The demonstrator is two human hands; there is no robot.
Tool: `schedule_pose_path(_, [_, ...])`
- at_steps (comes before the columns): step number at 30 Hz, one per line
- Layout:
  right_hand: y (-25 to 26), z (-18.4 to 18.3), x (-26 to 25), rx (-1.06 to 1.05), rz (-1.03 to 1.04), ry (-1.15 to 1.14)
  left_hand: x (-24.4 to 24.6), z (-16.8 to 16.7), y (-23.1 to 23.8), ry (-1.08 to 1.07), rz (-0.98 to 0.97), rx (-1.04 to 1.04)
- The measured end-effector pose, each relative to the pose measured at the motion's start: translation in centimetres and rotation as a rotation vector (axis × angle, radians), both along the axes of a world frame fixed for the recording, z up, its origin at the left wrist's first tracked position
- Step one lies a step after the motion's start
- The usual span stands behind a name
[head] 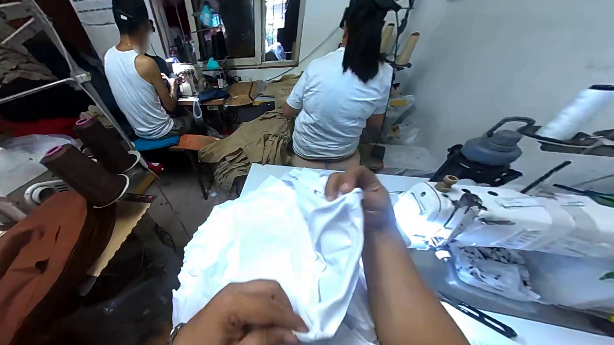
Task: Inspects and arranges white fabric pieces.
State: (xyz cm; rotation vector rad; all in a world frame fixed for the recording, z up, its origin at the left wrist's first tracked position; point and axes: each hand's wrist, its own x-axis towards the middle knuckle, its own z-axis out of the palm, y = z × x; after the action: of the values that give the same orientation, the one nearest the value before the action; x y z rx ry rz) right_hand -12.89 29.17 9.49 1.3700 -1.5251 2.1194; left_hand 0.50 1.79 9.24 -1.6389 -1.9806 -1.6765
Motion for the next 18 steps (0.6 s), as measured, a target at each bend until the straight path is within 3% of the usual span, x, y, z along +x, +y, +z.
schedule_pose_path(6, [-2.4,-1.1,-0.6,0.199,0.291,-0.128,-4.0,-1.4,1.3,0.066,0.357,0.073])
schedule_pose_path(9, [-3.9,-1.0,0.2,0.276,0.331,-0.213,-4.8,-2.0,1.7,0.072,0.498,0.156])
schedule_pose_path(18, [-4.8,-0.9,0.4,0.396,0.371,-0.269,-4.6,-3.1,1.6,-0.005,0.588,0.149])
